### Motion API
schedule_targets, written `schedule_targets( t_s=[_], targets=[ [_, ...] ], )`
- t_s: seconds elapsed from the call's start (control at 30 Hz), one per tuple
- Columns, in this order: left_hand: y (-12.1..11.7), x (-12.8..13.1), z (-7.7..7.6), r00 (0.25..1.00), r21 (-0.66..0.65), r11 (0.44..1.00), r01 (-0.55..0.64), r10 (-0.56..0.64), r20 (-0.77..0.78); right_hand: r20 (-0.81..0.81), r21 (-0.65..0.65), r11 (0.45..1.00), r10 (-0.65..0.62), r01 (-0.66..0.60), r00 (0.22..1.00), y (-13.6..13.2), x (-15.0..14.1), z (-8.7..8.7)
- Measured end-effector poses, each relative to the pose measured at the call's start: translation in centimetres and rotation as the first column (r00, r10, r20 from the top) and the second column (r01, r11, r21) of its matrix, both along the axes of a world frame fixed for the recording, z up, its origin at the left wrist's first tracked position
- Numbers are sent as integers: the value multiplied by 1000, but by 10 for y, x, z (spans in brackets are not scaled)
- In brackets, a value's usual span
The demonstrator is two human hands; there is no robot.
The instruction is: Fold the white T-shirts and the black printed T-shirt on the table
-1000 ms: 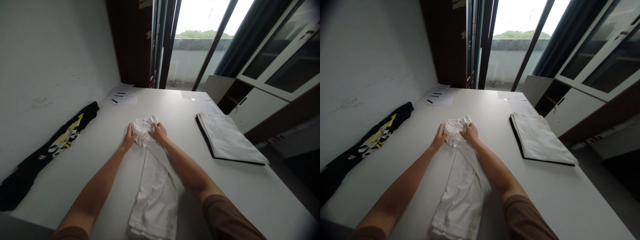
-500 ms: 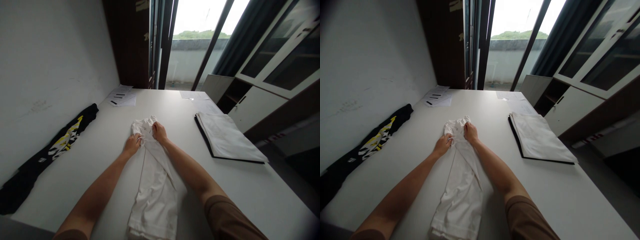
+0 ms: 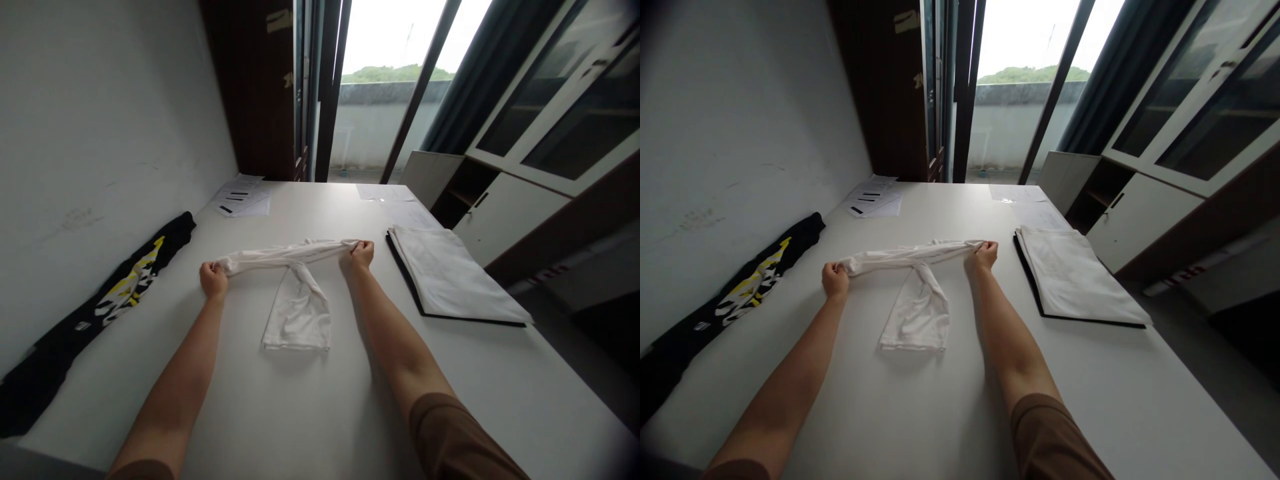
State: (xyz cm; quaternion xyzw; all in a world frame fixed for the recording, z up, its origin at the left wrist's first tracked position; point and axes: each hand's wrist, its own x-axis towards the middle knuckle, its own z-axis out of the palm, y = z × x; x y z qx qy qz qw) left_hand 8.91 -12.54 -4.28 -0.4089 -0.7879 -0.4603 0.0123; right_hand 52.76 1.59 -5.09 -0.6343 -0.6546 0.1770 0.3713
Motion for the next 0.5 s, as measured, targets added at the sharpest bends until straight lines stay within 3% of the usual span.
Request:
schedule_targets(
  t_s=[0.13,0.23,0.27,0.33,0.4,0.43,0.5],
  targets=[
    [-5,10,10,998,45,999,6,-4,-56,-287,-112,982,-177,150,941,-2,-7,1],
    [-11,52,17,941,37,958,285,-272,-204,-182,-79,974,-225,213,957,-12,-26,4],
    [-13,70,19,873,-1,904,428,-414,-258,-112,-69,975,-220,213,969,-16,-33,5],
    [-13,105,21,677,-123,734,668,-668,-310,3,-76,985,-157,157,988,-26,-46,8],
    [-9,135,21,536,-224,601,767,-792,-293,123,-106,993,-48,61,991,-34,-55,11],
    [-4,147,20,508,-258,570,780,-818,-271,183,-122,992,9,14,983,-38,-59,13],
    [10,162,17,513,-301,558,773,-830,-221,280,-151,986,108,-67,954,-42,-64,15]
  ],
)
